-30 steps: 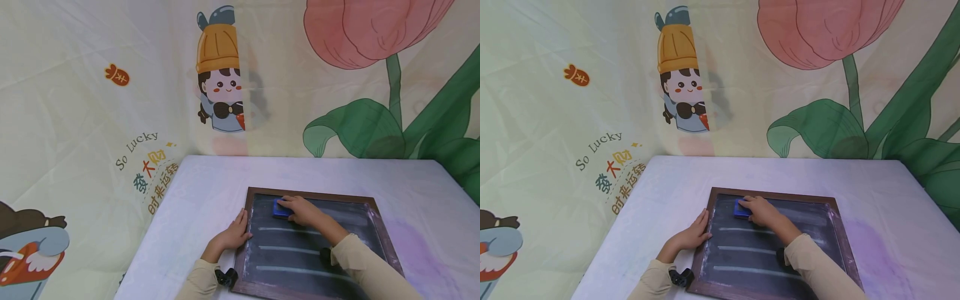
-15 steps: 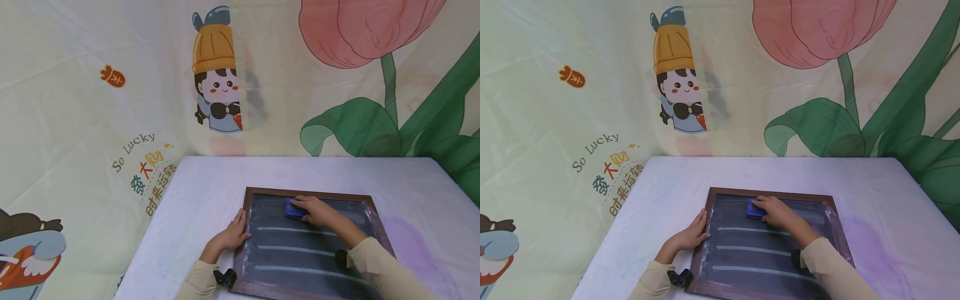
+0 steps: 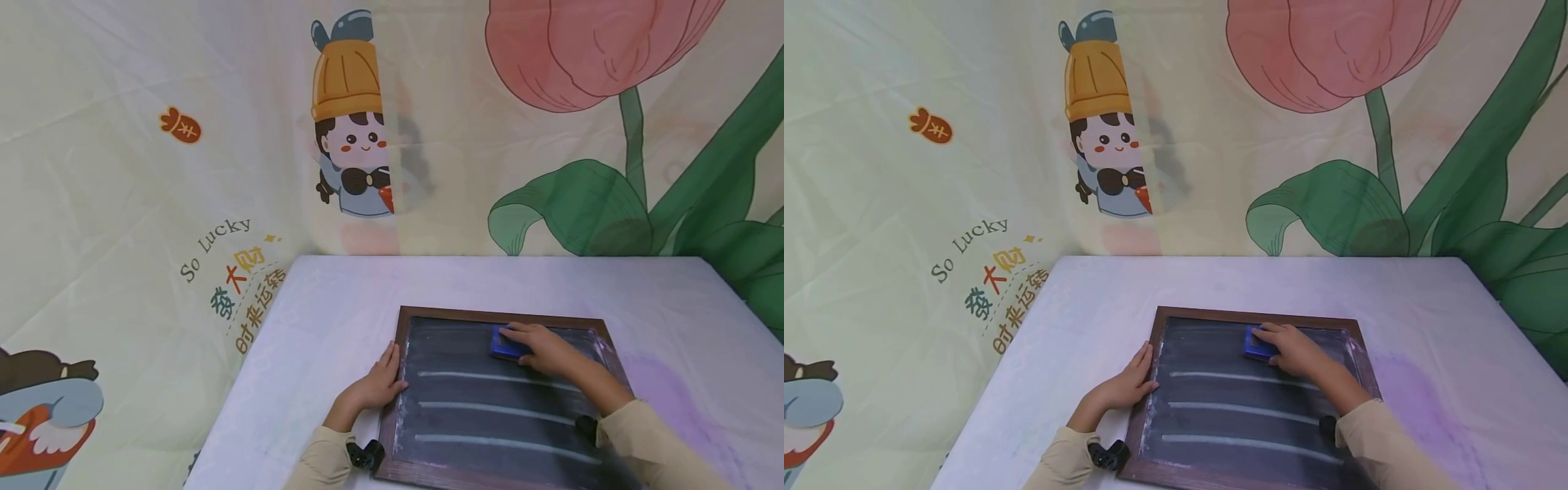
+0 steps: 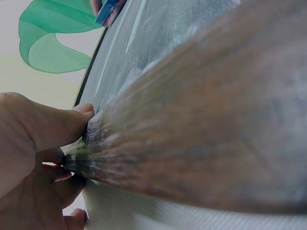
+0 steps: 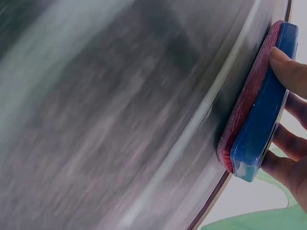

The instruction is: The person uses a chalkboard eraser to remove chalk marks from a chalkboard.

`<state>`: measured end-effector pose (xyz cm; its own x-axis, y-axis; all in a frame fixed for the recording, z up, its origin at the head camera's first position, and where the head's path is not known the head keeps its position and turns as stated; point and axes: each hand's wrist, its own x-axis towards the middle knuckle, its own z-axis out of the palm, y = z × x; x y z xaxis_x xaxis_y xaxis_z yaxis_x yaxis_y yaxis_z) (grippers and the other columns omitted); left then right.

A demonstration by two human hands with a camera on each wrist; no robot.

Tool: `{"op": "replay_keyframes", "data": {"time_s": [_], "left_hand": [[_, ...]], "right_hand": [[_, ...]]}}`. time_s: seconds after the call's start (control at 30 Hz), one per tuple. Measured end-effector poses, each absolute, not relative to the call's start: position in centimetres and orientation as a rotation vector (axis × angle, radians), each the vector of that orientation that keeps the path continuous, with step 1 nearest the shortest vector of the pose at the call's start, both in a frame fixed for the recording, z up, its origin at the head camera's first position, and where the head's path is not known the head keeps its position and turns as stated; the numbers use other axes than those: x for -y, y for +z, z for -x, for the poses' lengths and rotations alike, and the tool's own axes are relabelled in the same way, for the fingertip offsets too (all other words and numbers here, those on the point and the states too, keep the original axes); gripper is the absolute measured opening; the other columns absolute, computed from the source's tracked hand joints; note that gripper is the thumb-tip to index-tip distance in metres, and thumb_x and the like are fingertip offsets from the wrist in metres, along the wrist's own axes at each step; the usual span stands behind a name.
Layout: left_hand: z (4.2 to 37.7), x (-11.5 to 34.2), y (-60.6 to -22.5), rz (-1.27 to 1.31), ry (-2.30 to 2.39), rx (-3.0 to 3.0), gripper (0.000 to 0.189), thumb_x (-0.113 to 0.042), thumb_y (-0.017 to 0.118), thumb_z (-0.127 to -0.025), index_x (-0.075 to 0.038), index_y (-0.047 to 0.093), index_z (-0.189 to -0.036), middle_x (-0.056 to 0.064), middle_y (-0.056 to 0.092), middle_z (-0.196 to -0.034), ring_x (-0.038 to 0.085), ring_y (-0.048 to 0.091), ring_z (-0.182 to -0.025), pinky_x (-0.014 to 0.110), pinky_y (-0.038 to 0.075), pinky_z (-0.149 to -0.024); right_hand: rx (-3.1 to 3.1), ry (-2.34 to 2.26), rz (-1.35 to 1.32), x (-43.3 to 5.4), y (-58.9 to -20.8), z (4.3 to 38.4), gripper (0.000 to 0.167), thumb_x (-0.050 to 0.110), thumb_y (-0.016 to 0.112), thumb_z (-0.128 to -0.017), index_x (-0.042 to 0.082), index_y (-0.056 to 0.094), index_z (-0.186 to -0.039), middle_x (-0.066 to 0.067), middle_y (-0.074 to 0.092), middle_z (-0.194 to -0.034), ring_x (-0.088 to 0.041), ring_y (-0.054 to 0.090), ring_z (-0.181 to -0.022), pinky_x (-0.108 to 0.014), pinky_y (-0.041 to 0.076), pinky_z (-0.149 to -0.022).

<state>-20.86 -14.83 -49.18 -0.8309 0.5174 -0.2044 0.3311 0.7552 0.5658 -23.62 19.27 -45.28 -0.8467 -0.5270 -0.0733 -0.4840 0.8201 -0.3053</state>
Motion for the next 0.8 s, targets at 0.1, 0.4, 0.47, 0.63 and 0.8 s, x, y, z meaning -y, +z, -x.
{"op": "replay_keyframes", "data": {"time_s": [0.1, 0.4, 0.47, 0.63, 0.8], "left_hand": [[20.9, 14.8, -49.2, -0.657, 0.750, -2.604, 0.072, -0.019, 0.050, -0.093, 0.015, 0.007, -0.140, 0.033, 0.002, -0.147, 0.042, 0.011, -0.137, 0.058, 0.019, -0.106], [20.8, 14.7, -49.0, -0.647, 0.743, -2.605, 0.071, -0.019, 0.049, -0.094, 0.015, 0.007, -0.140, 0.032, 0.001, -0.148, 0.041, 0.010, -0.138, 0.057, 0.019, -0.106], [20.8, 14.7, -49.1, -0.642, 0.743, -2.602, 0.071, -0.019, 0.048, -0.094, 0.015, 0.006, -0.140, 0.032, 0.000, -0.148, 0.041, 0.010, -0.138, 0.056, 0.019, -0.107], [20.8, 14.8, -49.3, -0.652, 0.739, -2.602, 0.071, -0.019, 0.048, -0.094, 0.015, 0.006, -0.140, 0.033, 0.001, -0.147, 0.041, 0.010, -0.138, 0.057, 0.019, -0.106], [20.9, 14.8, -49.3, -0.636, 0.752, -2.594, 0.071, -0.019, 0.048, -0.094, 0.014, 0.005, -0.141, 0.032, 0.000, -0.148, 0.041, 0.009, -0.138, 0.056, 0.018, -0.107]], "right_hand": [[-2.859, -0.402, 0.774, -20.2, -45.3, 23.4, 0.058, 0.005, 0.070, -0.076, 0.002, 0.049, -0.130, -0.027, 0.046, -0.131, -0.047, 0.046, -0.113, -0.056, 0.042, -0.087], [-2.883, -0.414, 0.741, -22.2, -45.6, 22.9, 0.060, 0.005, 0.071, -0.075, 0.001, 0.049, -0.130, -0.028, 0.045, -0.131, -0.050, 0.046, -0.111, -0.057, 0.042, -0.085], [-2.883, -0.419, 0.744, -22.7, -45.7, 22.8, 0.060, 0.006, 0.071, -0.075, 0.001, 0.049, -0.130, -0.029, 0.045, -0.131, -0.050, 0.046, -0.111, -0.057, 0.042, -0.085], [-2.894, -0.440, 0.767, -23.9, -45.8, 22.4, 0.061, 0.007, 0.073, -0.073, 0.000, 0.050, -0.129, -0.030, 0.046, -0.129, -0.050, 0.047, -0.110, -0.057, 0.042, -0.083], [-2.915, -0.439, 0.751, -24.9, -45.8, 22.1, 0.062, 0.007, 0.073, -0.073, 0.000, 0.049, -0.129, -0.029, 0.047, -0.129, -0.049, 0.048, -0.109, -0.057, 0.043, -0.082]]}}
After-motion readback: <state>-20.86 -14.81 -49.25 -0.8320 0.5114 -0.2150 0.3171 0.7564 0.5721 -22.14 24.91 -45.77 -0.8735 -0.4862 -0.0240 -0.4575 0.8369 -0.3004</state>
